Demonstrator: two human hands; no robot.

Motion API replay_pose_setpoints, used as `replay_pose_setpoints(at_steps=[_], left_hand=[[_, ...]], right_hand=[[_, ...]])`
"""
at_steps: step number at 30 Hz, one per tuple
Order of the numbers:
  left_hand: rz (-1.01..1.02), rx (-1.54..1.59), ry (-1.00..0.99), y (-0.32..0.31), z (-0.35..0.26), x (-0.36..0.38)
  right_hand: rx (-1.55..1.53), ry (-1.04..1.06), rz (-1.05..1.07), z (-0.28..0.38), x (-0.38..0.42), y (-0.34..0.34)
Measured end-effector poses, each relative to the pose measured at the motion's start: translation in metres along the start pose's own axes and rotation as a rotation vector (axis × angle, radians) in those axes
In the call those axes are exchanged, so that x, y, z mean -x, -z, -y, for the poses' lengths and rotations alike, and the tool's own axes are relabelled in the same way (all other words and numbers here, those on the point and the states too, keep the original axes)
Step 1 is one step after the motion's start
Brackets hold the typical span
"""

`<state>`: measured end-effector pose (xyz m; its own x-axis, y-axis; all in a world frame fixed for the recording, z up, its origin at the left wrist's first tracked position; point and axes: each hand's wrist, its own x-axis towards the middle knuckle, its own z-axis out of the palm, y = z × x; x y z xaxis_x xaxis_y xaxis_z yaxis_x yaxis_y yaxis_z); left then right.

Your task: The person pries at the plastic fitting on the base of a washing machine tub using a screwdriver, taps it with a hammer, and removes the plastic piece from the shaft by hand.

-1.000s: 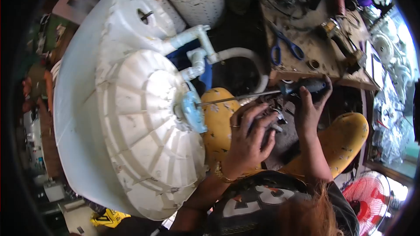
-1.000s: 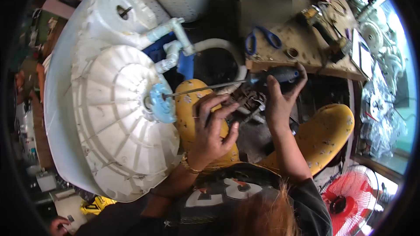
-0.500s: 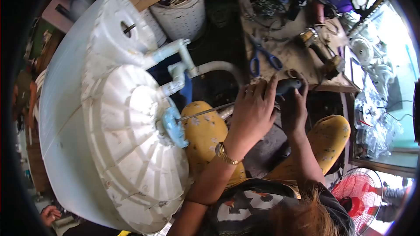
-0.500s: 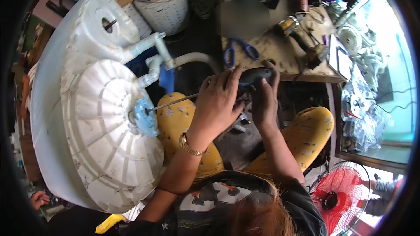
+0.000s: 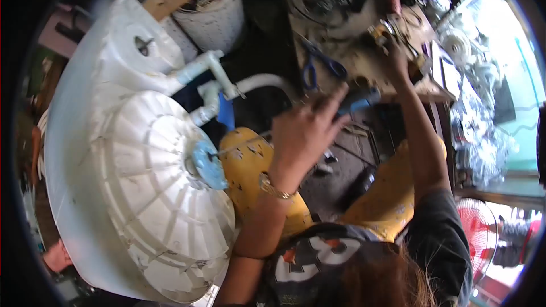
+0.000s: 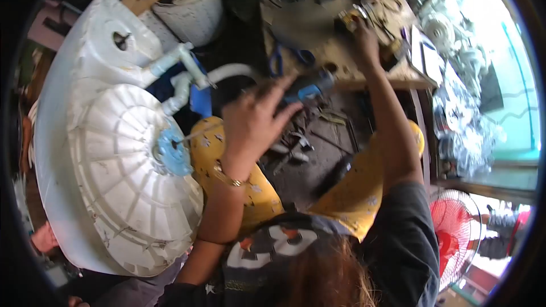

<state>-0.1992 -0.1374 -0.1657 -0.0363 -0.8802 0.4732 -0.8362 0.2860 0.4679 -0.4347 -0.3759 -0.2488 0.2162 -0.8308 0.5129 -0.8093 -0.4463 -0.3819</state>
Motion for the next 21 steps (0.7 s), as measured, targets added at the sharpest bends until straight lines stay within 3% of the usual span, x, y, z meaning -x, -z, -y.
replay_pose_setpoints(at_steps=[1,2,3,5,6,7,9,12,15,17,21], left_hand=[[-0.035,0.049,-0.015,0.001,-0.001,-0.002],[-0.077,0.045,-0.044,-0.002,0.002,-0.002],[-0.061,0.054,-0.035,-0.003,0.002,-0.002],[-0.050,0.051,-0.034,0.000,0.001,-0.002],[-0.053,0.048,-0.043,0.000,0.000,-0.001],[-0.057,0.045,-0.054,0.000,0.000,0.000],[-0.074,0.058,-0.072,-0.001,0.001,0.002],[-0.102,0.079,-0.100,-0.003,0.002,0.005],[-0.113,0.065,-0.112,-0.002,0.001,0.009],[-0.076,0.016,-0.105,0.000,-0.001,0.014],[-0.091,0.042,-0.144,-0.003,0.003,0.018]], right_hand=[[-0.140,-0.115,0.082,0.024,0.008,0.003],[-0.035,0.129,-0.096,0.037,0.021,-0.001],[-0.054,0.128,-0.186,0.047,0.039,-0.010],[-0.447,0.082,0.036,0.074,0.085,-0.012],[-0.733,-0.060,0.117,0.078,0.117,-0.037],[-0.586,-0.005,0.089,0.084,0.150,-0.054],[-0.262,-0.052,0.443,0.078,0.219,-0.111],[-0.223,-0.379,0.658,0.024,0.354,-0.233],[-0.238,-0.869,0.877,0.056,0.366,-0.215],[-0.228,-1.094,0.914,0.075,0.355,-0.199],[0.114,-0.964,0.752,0.040,0.386,-0.239]])
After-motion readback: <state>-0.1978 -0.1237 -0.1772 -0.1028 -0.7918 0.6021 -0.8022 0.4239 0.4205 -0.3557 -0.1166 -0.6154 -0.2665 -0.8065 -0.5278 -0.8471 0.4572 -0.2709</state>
